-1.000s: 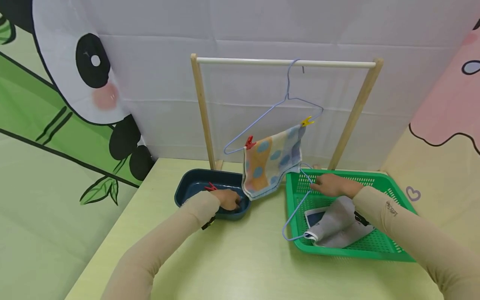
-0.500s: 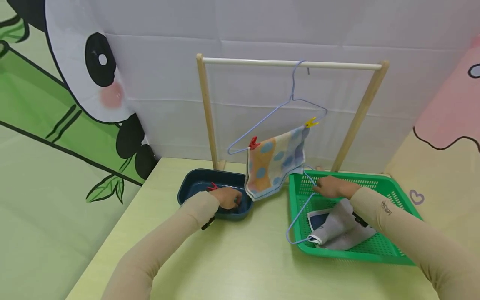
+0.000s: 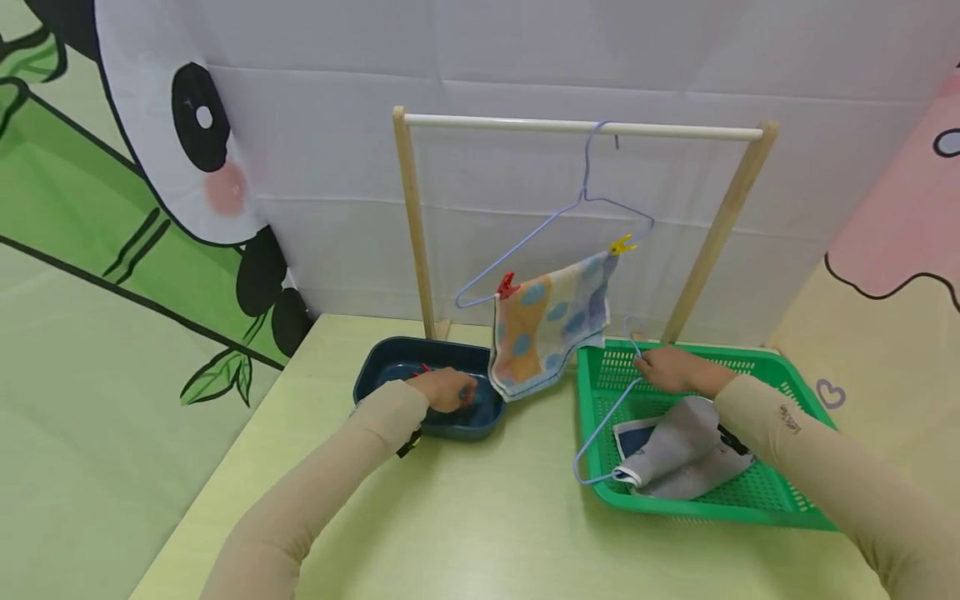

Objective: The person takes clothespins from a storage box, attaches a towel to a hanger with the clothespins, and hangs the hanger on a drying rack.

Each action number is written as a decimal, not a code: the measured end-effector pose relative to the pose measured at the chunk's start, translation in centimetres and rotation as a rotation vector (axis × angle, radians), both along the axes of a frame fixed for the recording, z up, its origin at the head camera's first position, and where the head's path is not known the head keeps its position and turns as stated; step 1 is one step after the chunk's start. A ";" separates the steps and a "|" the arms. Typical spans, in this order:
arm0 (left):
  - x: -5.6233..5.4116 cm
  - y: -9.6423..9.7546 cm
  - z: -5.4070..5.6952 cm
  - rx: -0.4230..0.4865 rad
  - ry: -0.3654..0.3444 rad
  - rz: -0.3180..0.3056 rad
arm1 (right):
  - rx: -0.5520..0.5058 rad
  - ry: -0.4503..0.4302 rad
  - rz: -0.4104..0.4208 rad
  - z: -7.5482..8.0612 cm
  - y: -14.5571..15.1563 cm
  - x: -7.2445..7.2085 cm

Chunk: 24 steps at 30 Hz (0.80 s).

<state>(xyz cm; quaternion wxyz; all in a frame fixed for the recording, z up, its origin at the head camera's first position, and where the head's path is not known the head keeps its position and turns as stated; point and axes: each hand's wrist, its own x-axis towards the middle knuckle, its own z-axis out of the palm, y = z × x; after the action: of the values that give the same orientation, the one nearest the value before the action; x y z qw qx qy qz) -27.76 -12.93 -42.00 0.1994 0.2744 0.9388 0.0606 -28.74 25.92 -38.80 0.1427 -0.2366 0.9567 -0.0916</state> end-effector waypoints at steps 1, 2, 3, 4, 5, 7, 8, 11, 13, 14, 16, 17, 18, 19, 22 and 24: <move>0.0 0.0 0.1 0.001 -0.005 0.008 | -0.007 0.008 0.002 0.0 0.1 0.0; 0.0 -0.1 0.2 0.004 -0.014 0.017 | -0.015 0.013 0.001 0.1 0.2 0.1; 0.0 -0.2 0.2 0.007 -0.017 0.023 | -0.023 0.021 0.000 0.1 0.3 0.2; 0.0 -0.2 0.3 0.009 -0.021 0.029 | -0.034 0.021 -0.005 0.1 0.4 0.3; 0.0 -0.3 0.4 0.011 -0.021 0.033 | -0.048 0.021 -0.008 0.2 0.5 0.4; 0.0 -0.4 0.4 0.017 -0.033 0.045 | -0.072 0.021 -0.011 0.2 0.7 0.6; 0.1 -0.5 0.3 0.025 -0.039 0.049 | -0.084 0.021 -0.009 0.3 0.9 0.7; 0.3 -0.6 0.5 0.053 -0.055 0.053 | -0.120 0.019 -0.013 0.2 1.2 0.7; 0.4 -0.7 0.5 0.077 -0.061 0.054 | -0.139 0.019 -0.013 0.3 1.4 0.7; 0.4 -0.7 0.5 0.088 -0.060 0.053 | -0.147 0.016 -0.018 0.3 1.5 0.7; 0.4 -0.8 0.4 0.100 -0.057 0.062 | -0.171 0.012 -0.024 0.4 1.6 0.8; 0.5 -0.8 0.4 0.106 -0.055 0.065 | -0.181 0.005 -0.029 0.5 1.7 0.8; 0.5 -0.8 0.4 0.113 -0.052 0.071 | -0.197 -0.007 -0.037 0.6 1.7 0.9; 0.5 -0.9 0.4 0.116 -0.050 0.076 | -0.215 -0.022 -0.047 0.7 1.8 1.0; 0.6 -0.9 0.4 0.127 -0.051 0.096 | -0.254 -0.062 -0.070 0.8 2.1 1.1; 0.5 -1.0 0.3 0.136 -0.046 0.108 | -0.268 -0.070 -0.085 1.0 2.3 1.2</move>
<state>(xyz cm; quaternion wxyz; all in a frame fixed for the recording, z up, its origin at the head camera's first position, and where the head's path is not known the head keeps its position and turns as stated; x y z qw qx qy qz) -27.22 -13.91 -41.68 0.1985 0.2346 0.9411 0.1411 -27.53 28.24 -37.84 0.1389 -0.2096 0.9395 -0.2326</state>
